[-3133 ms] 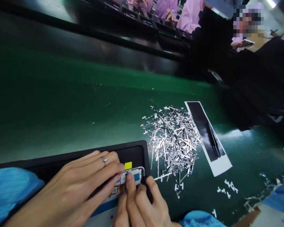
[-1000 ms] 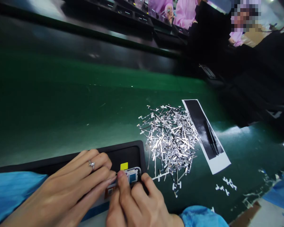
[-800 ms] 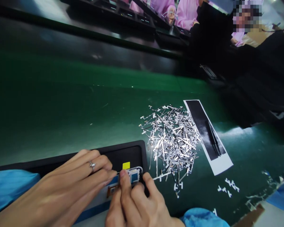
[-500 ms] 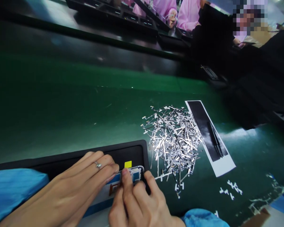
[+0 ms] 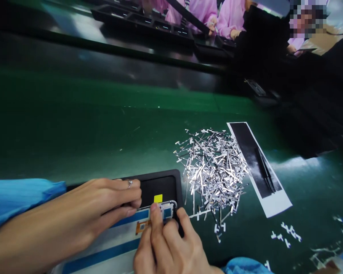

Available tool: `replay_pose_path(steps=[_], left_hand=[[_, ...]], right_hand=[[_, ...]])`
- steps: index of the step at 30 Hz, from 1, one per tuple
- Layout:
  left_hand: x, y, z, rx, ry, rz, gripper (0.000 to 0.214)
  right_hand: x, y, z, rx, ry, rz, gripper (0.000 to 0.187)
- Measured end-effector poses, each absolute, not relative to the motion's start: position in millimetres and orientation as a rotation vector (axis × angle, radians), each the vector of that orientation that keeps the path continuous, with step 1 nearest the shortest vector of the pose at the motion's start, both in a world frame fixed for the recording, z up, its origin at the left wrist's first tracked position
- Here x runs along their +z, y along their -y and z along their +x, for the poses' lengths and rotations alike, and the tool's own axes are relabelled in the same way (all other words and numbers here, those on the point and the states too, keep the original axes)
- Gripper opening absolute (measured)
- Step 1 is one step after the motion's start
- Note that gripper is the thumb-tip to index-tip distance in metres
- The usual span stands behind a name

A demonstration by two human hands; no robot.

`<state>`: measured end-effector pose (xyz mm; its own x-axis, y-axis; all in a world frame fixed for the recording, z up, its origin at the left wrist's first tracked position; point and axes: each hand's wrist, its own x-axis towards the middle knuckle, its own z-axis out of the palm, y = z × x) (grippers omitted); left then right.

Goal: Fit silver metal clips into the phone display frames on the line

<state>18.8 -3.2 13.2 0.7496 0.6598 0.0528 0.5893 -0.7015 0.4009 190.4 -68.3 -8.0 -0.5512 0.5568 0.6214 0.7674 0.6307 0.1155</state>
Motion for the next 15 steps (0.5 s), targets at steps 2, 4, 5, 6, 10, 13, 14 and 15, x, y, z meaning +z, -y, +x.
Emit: replay_pose_path(steps=[2, 4, 5, 6, 10, 13, 14, 15], left_hand=[[17, -2, 25, 0.194, -0.996, 2.536, 0.024], [21, -7, 31, 0.035, -1.004, 2.443, 0.021], [24, -9, 33, -0.042, -1.0, 2.393, 0.019], [26, -10, 34, -0.094, -0.996, 2.354, 0.019], [27, -4, 29, 0.02, -1.028, 2.311, 0.021], [24, -1, 23, 0.077, -0.999, 2.293, 0.023], [24, -1, 22, 0.069, -0.979, 2.282, 0.023], [24, -2, 21, 0.065, -0.966, 2.269, 0.022]], right_hand=[[-7, 68, 190, -0.525, 2.307, -1.03, 0.024], [-6, 67, 190, -0.539, 2.318, -1.022, 0.026], [-6, 67, 190, -0.543, 2.325, -1.021, 0.027], [-5, 67, 190, -0.539, 2.33, -1.026, 0.027], [-4, 66, 190, -0.491, 2.32, -1.052, 0.026], [-3, 65, 189, -0.497, 2.326, -1.032, 0.025], [-4, 64, 189, -0.503, 2.321, -1.03, 0.025], [-4, 64, 188, -0.51, 2.309, -1.031, 0.025]])
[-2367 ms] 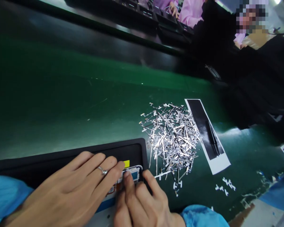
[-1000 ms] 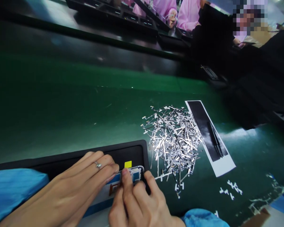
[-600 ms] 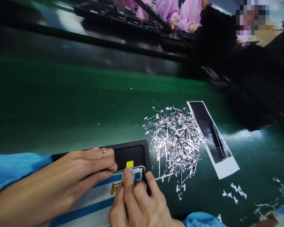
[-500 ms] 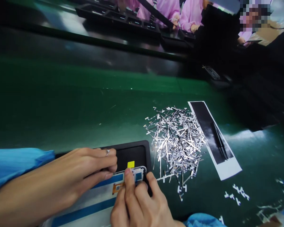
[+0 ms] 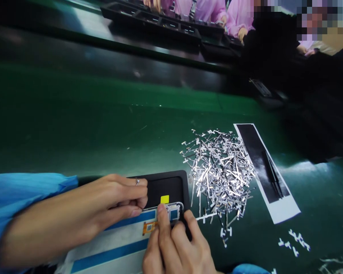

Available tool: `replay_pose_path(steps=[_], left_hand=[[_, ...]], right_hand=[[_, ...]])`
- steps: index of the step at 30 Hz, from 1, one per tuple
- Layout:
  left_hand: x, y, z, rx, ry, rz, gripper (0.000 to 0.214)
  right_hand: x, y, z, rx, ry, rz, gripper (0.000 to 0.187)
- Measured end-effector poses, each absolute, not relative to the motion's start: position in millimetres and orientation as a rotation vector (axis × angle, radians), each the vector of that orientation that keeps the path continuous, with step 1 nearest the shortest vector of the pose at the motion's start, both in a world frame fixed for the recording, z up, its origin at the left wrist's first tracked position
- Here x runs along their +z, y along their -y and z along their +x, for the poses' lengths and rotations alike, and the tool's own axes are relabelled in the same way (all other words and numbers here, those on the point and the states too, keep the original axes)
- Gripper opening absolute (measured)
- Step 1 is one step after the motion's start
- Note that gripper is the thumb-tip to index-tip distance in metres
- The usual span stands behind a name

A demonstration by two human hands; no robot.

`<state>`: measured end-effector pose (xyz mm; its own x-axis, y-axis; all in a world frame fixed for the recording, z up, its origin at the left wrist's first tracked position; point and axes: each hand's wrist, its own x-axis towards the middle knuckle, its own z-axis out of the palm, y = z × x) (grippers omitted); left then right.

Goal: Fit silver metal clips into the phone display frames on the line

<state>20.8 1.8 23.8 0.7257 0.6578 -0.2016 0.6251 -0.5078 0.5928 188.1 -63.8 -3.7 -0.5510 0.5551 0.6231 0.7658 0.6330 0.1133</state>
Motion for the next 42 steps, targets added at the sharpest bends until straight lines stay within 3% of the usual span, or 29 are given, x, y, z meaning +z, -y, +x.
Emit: replay_pose_path(steps=[13, 19, 42], left_hand=[[23, 1, 33, -0.152, -1.091, 2.175, 0.016], [20, -6, 19, 0.04, -0.978, 2.107, 0.019], [10, 6, 17, 0.203, -0.976, 2.176, 0.021]], right_hand=[[-2, 72, 190, -0.532, 2.429, -1.03, 0.026], [-7, 72, 182, -0.555, 2.459, -0.961, 0.031], [-3, 71, 179, -0.597, 2.513, -0.928, 0.027]])
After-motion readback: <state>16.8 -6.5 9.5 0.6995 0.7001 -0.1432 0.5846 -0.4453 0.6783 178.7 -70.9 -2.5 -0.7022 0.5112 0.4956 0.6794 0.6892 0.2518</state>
